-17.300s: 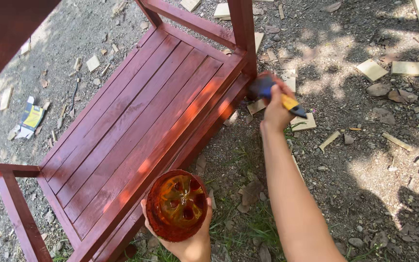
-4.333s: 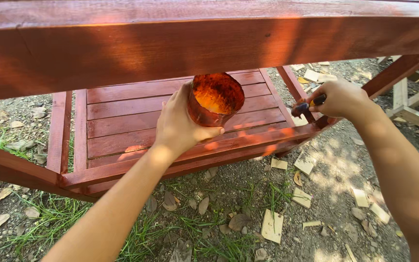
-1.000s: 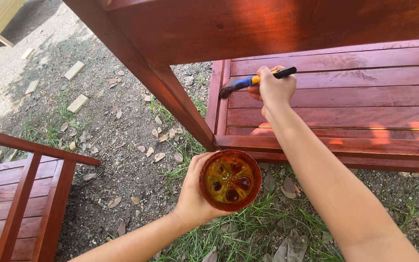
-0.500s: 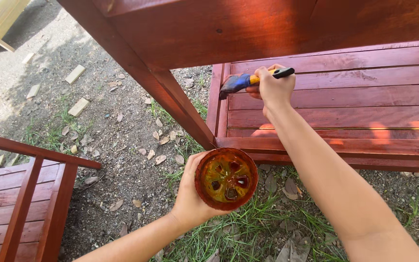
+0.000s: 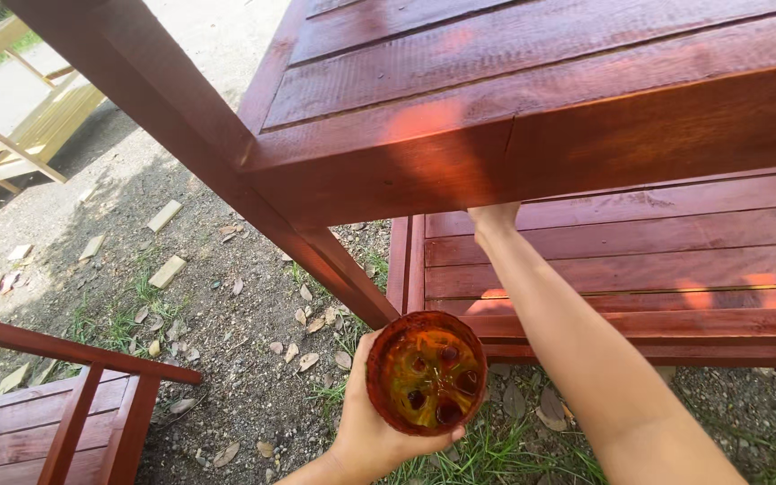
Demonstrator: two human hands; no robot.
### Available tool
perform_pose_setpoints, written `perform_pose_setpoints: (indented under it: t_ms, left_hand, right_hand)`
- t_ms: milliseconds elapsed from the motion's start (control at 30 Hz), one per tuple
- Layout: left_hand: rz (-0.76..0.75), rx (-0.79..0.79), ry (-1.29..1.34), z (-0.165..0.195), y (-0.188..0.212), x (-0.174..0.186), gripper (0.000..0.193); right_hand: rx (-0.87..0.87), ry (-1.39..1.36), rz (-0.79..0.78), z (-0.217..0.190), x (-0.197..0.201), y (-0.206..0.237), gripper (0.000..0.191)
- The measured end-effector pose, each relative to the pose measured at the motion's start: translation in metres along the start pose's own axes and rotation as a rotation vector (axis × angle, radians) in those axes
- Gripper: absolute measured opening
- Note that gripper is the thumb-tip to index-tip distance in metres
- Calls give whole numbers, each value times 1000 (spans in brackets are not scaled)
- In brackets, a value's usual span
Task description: The person applies reddish-brown paint to a wooden shelving unit using a brush. They hold a small container of paint in one hand and repeatedly dip the brush to coat the shelves and frame.
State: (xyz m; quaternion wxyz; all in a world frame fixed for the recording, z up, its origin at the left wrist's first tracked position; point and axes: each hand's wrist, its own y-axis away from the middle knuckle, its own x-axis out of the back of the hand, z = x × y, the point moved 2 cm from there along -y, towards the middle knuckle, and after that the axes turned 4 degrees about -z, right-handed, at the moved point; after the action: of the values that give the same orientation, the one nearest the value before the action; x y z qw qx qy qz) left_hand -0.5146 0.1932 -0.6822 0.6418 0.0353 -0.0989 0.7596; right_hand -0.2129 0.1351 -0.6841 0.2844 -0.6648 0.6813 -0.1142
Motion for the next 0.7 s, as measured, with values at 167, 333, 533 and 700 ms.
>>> perform_pose_setpoints:
  t_ms: [167, 333, 533, 700]
  left_hand:
    - [-58, -121, -110, -4, 18, 25, 105]
    - [-81, -94, -192, -8, 46, 81, 102]
    - [262, -59, -583, -9, -11, 140, 90]
    - [476, -396, -762, -27, -103, 156, 94]
  right_hand:
    - [-645, -277, -47, 10, 9, 15, 22]
    - [-833, 6, -299, -7, 28, 5, 33]
    - [-478, -124, -182, -5, -10, -31, 31]
    - [-500, -161, -175, 6, -19, -21, 31]
